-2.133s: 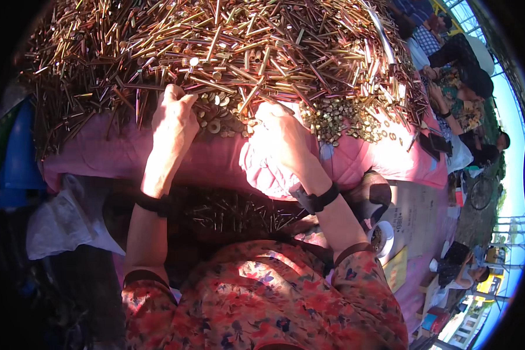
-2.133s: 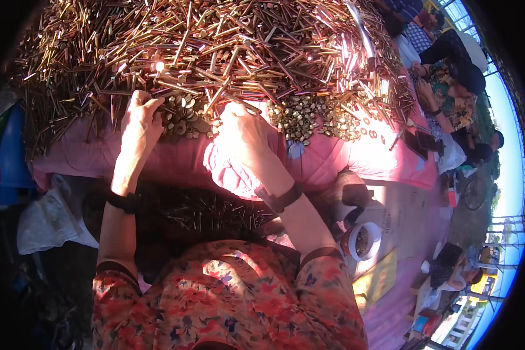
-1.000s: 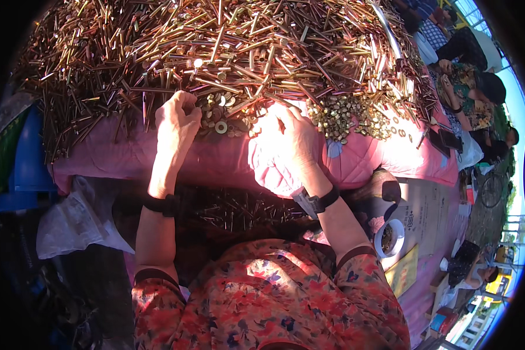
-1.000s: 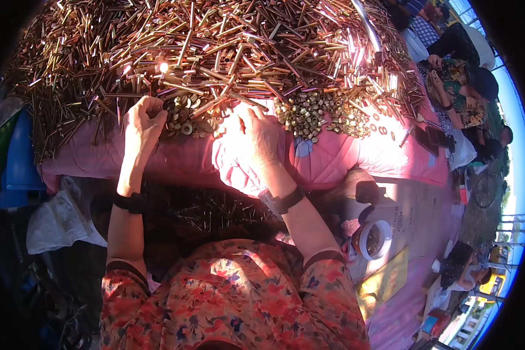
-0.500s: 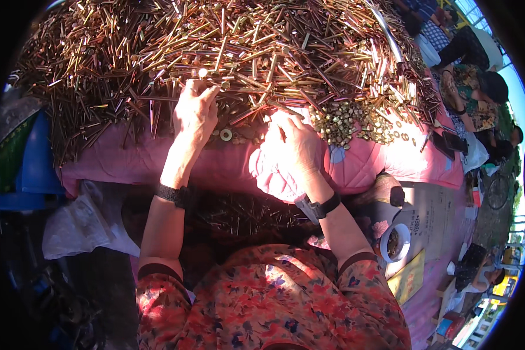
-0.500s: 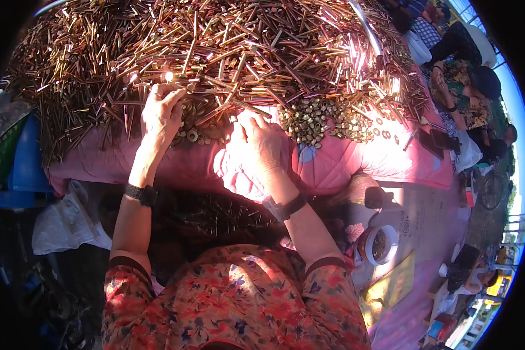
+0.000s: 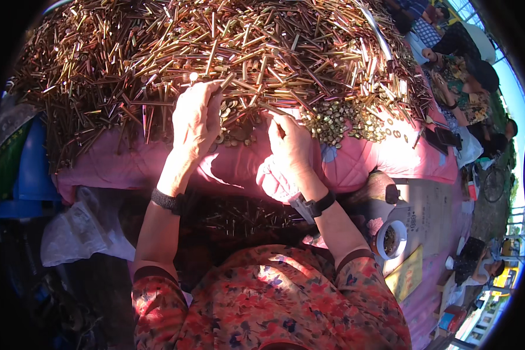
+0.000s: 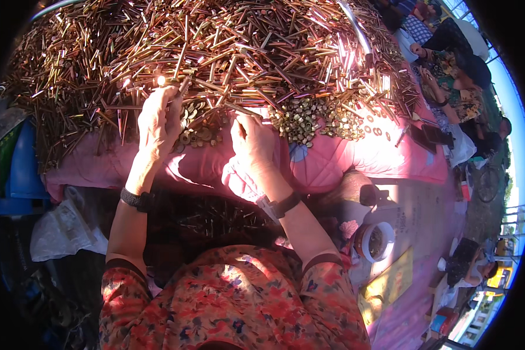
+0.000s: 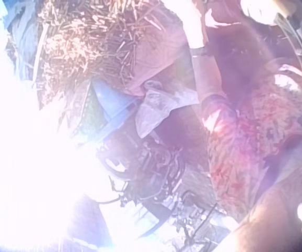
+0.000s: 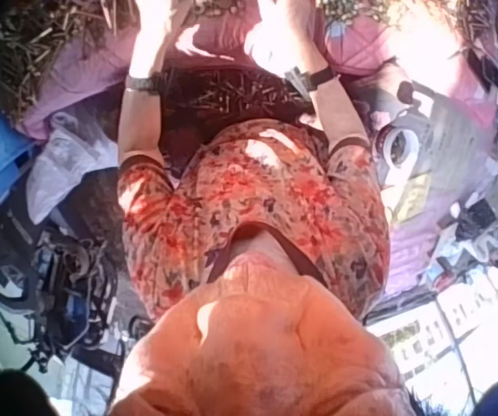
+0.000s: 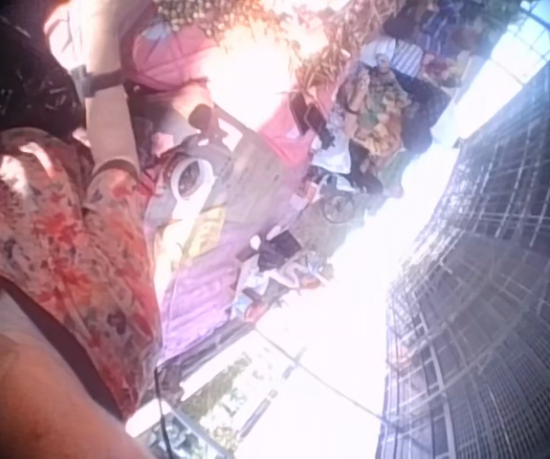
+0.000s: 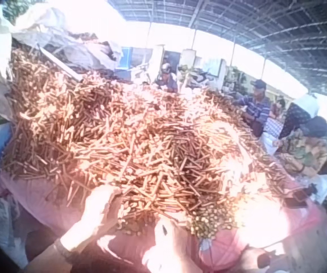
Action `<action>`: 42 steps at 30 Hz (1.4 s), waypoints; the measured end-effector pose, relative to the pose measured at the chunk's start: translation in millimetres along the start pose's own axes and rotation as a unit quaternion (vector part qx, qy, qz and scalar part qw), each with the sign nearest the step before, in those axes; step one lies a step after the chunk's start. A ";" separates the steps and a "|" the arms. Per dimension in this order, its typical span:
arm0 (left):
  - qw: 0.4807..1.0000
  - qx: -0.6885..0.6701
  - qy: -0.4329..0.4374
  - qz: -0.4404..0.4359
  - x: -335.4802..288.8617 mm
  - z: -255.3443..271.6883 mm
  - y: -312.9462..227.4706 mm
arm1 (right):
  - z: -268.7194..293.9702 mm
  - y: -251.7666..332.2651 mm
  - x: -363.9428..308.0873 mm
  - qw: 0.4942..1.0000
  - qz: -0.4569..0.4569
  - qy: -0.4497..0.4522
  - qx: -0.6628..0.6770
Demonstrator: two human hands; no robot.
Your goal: Sorting and assembling small metal pins and washers on a work surface.
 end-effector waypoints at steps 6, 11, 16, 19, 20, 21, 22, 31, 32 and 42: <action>0.793 -0.514 0.117 0.305 -60.2 -45.3 3.8 | 13.2 19.4 -0.1 0.984 -0.035 -0.026 0.172; 0.722 -0.570 0.165 0.356 -73.6 -50.4 1.5 | 0.3 32.8 -9.2 0.973 -0.022 0.014 0.231; 0.718 -0.571 0.154 0.367 -75.5 -43.1 0.0 | -3.6 28.6 -17.2 0.984 -0.048 -0.017 0.173; 0.715 -0.573 0.154 0.369 -76.8 -42.2 0.2 | -5.1 33.3 -13.8 0.974 -0.055 -0.034 0.218; 0.715 -0.569 0.150 0.378 -78.0 -42.1 -0.5 | -6.8 33.4 -14.4 0.974 -0.054 -0.031 0.217; 0.714 -0.565 0.148 0.386 -79.3 -42.4 -0.3 | -6.3 36.2 -15.3 0.981 -0.032 -0.030 0.187; 0.713 -0.567 0.146 0.387 -80.0 -42.3 1.1 | -6.0 39.6 -15.8 0.987 -0.011 -0.030 0.157; 0.647 -0.650 0.025 0.399 -88.7 -39.6 16.2 | -20.1 86.9 -20.9 0.983 0.177 0.031 0.041; 0.646 -0.650 0.025 0.399 -88.4 -39.4 18.2 | -26.9 85.3 -18.4 0.978 0.202 0.022 0.058; 0.702 -0.542 -0.043 0.461 -91.7 -19.2 51.4 | -39.6 58.7 32.8 0.963 0.156 0.072 -0.206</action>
Point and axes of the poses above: each hand's wrist, its own x-axis towards the middle knuckle, its own z-axis out of the back of the hand, y = z × x, the point moved 7 cm from there along x, towards the middle knuckle, and after that the axes turned 10 degrees about y, right-handed, at the moved point
